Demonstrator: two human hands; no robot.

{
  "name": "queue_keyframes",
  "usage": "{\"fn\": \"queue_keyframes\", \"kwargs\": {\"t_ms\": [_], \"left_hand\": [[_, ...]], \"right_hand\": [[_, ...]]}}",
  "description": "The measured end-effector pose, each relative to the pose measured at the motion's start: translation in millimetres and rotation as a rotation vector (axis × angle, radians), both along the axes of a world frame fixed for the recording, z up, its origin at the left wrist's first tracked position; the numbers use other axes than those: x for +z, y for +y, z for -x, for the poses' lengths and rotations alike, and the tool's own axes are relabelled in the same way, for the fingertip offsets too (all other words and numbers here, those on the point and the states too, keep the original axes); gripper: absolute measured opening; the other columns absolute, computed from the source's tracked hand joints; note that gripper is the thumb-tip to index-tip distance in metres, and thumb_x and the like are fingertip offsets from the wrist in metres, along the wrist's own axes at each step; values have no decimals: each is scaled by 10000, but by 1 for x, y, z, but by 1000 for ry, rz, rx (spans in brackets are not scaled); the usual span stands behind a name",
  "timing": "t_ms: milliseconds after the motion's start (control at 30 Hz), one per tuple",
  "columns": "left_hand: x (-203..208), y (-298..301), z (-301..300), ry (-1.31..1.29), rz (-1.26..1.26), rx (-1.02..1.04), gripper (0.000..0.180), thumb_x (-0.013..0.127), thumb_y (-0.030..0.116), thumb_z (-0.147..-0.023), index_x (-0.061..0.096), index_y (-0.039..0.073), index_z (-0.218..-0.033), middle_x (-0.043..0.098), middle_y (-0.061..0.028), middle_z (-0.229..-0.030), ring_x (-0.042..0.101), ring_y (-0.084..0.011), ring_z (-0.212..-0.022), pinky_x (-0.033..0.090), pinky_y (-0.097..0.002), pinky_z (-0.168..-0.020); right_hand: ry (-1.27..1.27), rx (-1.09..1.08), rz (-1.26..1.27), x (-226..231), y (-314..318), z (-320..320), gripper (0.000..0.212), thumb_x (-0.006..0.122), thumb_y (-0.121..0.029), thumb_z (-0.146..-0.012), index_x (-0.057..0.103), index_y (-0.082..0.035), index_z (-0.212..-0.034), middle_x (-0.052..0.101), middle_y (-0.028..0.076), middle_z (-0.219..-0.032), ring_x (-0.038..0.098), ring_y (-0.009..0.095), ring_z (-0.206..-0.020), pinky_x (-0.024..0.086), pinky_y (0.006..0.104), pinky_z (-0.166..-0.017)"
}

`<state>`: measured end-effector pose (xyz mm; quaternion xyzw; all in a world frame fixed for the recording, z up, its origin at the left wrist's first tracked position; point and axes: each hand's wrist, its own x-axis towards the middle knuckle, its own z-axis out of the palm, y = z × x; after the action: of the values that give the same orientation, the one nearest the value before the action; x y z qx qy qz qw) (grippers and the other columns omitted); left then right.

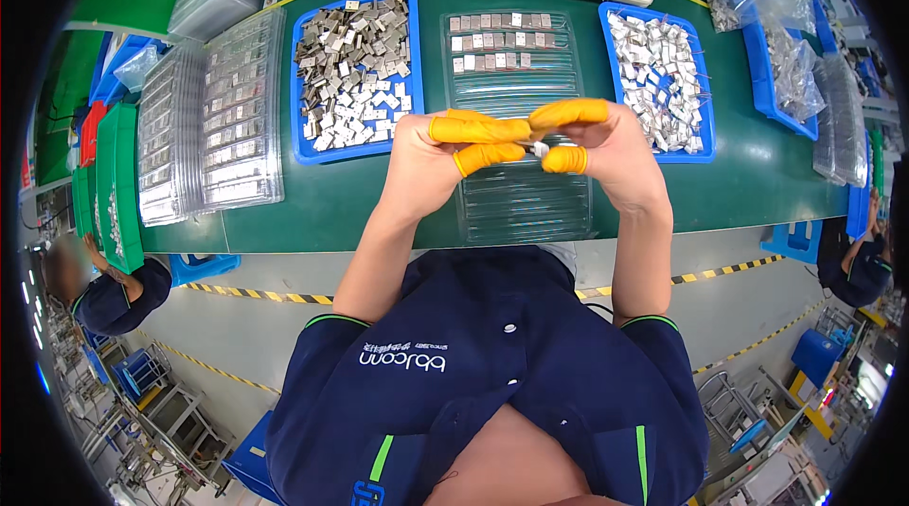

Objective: Manually assemble or inspect small electronic components on a production line.

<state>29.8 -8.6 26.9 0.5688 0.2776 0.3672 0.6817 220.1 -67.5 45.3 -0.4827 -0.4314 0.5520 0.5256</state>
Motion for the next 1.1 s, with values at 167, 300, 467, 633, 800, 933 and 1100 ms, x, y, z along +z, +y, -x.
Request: {"fn": "queue_keyframes", "kwargs": {"t_ms": [167,300,467,633,800,933,1100], "left_hand": [[-2,-2,7,-71,72,-130,201,720,-4,-684,683,-6,-882,671,-103,-845,643,-158,-770,520,-255,-711],[1,-6,8,13,35,-57,198,723,1,-683,684,-6,-878,670,-103,-850,641,-156,-781,517,-252,-717],[-3,-7,3,17,26,17,207,696,-3,-719,667,-14,-924,662,-112,-903,634,-157,-817,515,-266,-757],[-13,1,-7,-21,233,70,333,634,-9,-781,561,-42,-1105,625,-124,-1021,610,-167,-920,485,-258,-830],[-26,-2,11,40,57,217,260,572,34,-849,565,-43,-1096,635,-122,-978,615,-168,-913,480,-258,-828],[-30,-11,27,146,1,296,241,563,27,-853,576,-46,-1083,641,-122,-948,628,-166,-874,491,-260,-799],[-28,-18,43,197,13,428,232,555,-6,-845,586,-45,-1072,639,-118,-962,632,-161,-845,496,-257,-772]], "right_hand": [[289,135,166,2,-5,6,259,710,79,-645,647,51,-895,638,96,-893,624,160,-816,513,253,-736],[117,34,122,7,-8,12,242,723,56,-647,661,32,-880,640,85,-886,617,156,-827,500,261,-752],[-180,-55,-25,-1,-9,18,199,712,4,-689,675,-8,-884,648,69,-894,613,155,-841,480,272,-774],[-703,-328,-207,-15,16,7,140,692,-86,-706,697,-67,-844,645,61,-961,577,217,-928,437,307,-840],[-1314,-462,-438,-56,46,-23,150,697,-90,-668,702,-82,-819,636,52,-898,549,242,-881,372,373,-920],[-1410,-432,-532,-67,54,-22,142,693,-81,-647,701,-89,-789,630,46,-859,540,234,-889,358,391,-926],[-1346,-401,-480,-71,57,-19,144,688,-77,-651,703,-86,-794,633,55,-847,539,239,-886,357,387,-927]]}}
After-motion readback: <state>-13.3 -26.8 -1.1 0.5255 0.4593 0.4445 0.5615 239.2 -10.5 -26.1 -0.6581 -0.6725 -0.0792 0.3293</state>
